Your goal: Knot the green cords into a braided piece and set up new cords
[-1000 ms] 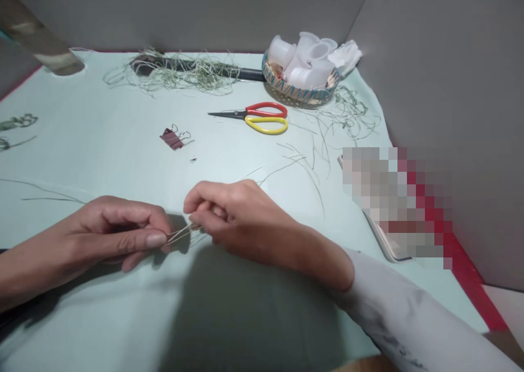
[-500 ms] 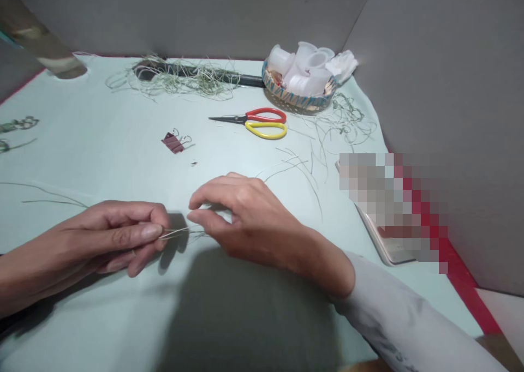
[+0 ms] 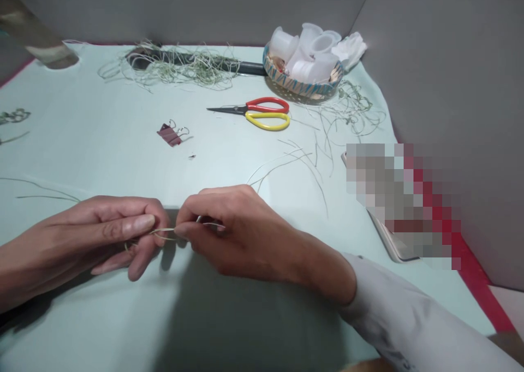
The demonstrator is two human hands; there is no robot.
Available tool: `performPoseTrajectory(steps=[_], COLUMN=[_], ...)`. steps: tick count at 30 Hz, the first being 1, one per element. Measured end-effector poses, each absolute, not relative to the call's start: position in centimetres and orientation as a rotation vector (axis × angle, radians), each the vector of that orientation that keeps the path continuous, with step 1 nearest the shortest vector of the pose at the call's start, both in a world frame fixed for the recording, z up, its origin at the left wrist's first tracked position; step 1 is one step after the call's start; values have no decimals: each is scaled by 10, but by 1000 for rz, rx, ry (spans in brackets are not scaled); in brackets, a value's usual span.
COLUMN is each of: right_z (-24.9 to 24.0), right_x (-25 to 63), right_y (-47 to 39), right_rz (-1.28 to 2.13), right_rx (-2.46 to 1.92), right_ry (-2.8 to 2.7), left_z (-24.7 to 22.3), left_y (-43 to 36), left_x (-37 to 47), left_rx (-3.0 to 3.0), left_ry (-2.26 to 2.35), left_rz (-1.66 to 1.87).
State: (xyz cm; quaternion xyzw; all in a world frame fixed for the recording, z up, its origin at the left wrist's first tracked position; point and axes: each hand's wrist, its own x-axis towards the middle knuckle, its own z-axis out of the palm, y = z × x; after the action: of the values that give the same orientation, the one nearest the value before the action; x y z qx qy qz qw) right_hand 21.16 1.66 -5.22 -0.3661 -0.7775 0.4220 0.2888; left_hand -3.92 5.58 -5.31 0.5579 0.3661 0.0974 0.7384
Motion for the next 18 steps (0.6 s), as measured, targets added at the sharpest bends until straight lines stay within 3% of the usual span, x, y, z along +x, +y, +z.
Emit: performPoseTrajectory(steps=[5, 13, 18], right_z=[-54, -63, -58], right_x=[212, 218, 212], right_y=[16, 16, 15], right_rz=[1074, 680, 815], right_rx=[-962, -778, -784], right_ry=[-2055, -2127, -2092], left_z=[-54, -53, -49], left_y=[56, 57, 53], left_x=[-40, -43, -39], left_rx=[1199, 1172, 1184], left_ry=[830, 824, 829], left_rz=[211, 206, 223])
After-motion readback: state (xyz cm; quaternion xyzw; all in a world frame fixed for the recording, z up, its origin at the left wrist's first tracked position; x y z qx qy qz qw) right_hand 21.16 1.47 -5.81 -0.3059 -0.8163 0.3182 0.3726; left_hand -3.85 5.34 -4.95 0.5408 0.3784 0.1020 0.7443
